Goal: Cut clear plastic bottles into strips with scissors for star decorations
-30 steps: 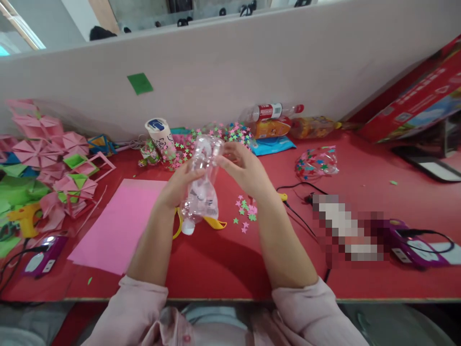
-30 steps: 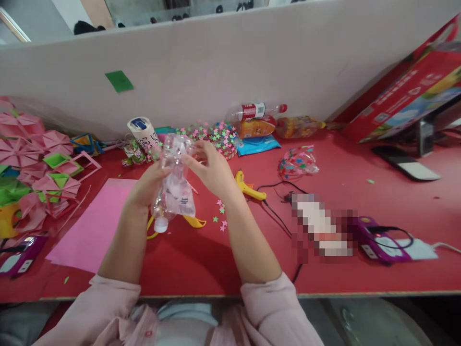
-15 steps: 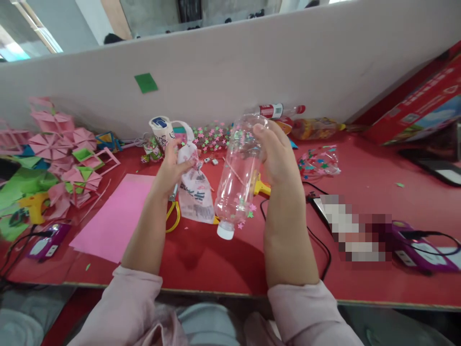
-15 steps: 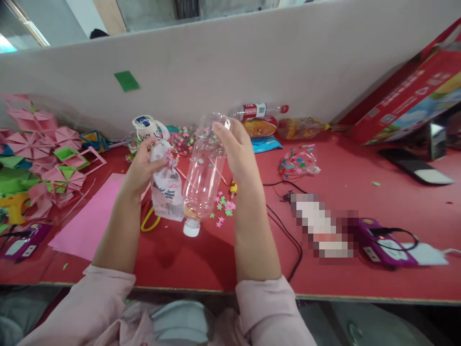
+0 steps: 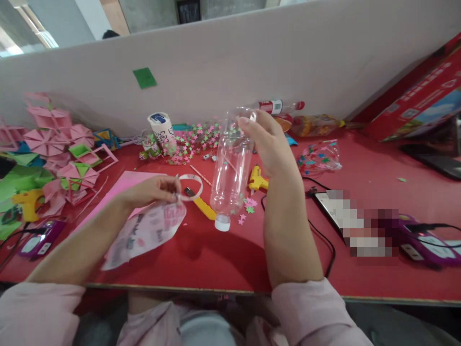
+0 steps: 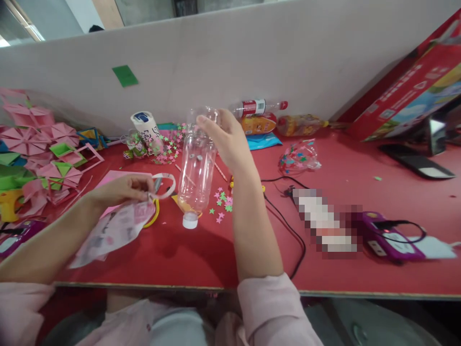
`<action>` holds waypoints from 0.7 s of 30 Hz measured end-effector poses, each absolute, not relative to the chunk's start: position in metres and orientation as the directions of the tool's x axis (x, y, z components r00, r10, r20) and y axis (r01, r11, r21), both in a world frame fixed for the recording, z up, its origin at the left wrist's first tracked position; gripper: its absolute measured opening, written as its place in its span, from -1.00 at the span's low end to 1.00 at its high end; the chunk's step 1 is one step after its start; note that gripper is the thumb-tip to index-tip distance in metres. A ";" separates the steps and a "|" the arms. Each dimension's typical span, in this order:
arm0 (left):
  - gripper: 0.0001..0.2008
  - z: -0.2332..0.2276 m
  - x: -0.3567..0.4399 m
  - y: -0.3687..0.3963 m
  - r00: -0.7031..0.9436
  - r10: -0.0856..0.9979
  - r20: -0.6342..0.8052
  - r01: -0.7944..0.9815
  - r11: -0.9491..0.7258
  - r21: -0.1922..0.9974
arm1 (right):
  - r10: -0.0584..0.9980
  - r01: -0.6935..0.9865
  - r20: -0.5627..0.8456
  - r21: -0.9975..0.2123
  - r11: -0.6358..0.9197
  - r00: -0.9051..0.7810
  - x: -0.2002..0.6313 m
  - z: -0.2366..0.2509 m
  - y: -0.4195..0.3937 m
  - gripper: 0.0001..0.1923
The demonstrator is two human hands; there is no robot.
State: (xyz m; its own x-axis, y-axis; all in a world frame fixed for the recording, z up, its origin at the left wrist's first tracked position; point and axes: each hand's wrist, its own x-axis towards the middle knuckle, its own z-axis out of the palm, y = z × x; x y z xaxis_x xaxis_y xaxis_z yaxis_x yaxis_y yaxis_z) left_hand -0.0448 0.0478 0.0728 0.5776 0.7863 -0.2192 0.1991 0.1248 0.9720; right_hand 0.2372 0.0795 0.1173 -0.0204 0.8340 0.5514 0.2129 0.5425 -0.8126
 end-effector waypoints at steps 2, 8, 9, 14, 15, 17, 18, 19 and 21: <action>-0.87 0.070 -0.056 0.044 0.707 0.594 -0.384 0.379 0.140 0.915 | 0.835 0.240 0.549 -0.805 0.542 -0.045 0.232 0.117 0.079 -0.65; -0.84 0.066 -0.046 0.047 0.700 0.515 -0.495 0.599 -0.046 0.799 | 0.835 0.278 0.538 -0.790 0.546 -0.111 0.215 0.117 0.074 -0.63; -0.81 0.067 -0.040 0.049 0.671 0.572 -0.472 0.611 -0.066 0.789 | 0.835 0.284 0.537 -0.787 0.548 -0.125 0.213 0.116 0.074 -0.62; -0.72 0.063 -0.020 0.045 0.653 0.693 -0.307 0.409 0.018 0.912 | 0.832 0.363 0.534 -0.753 0.549 -0.150 0.206 0.106 0.079 -0.56; -0.66 0.061 -0.018 0.042 0.656 0.702 -0.278 0.352 0.041 0.935 | 0.830 0.383 0.538 -0.744 0.548 -0.144 0.204 0.104 0.080 -0.55; -0.52 0.057 -0.015 0.035 0.647 0.733 -0.211 0.236 0.071 0.969 | 0.826 0.411 0.548 -0.728 0.549 -0.132 0.199 0.099 0.083 -0.51; -0.47 0.055 -0.014 0.032 0.624 0.762 -0.173 0.183 0.072 0.980 | 0.824 0.417 0.552 -0.724 0.549 -0.126 0.196 0.096 0.084 -0.50; -0.44 0.054 -0.013 0.030 0.585 0.800 -0.129 0.137 0.059 0.989 | 0.823 0.418 0.555 -0.724 0.548 -0.118 0.192 0.093 0.085 -0.48; -0.41 0.053 -0.010 0.030 0.473 0.880 -0.046 0.082 0.008 0.997 | 0.818 0.406 0.568 -0.728 0.552 -0.092 0.185 0.085 0.089 -0.45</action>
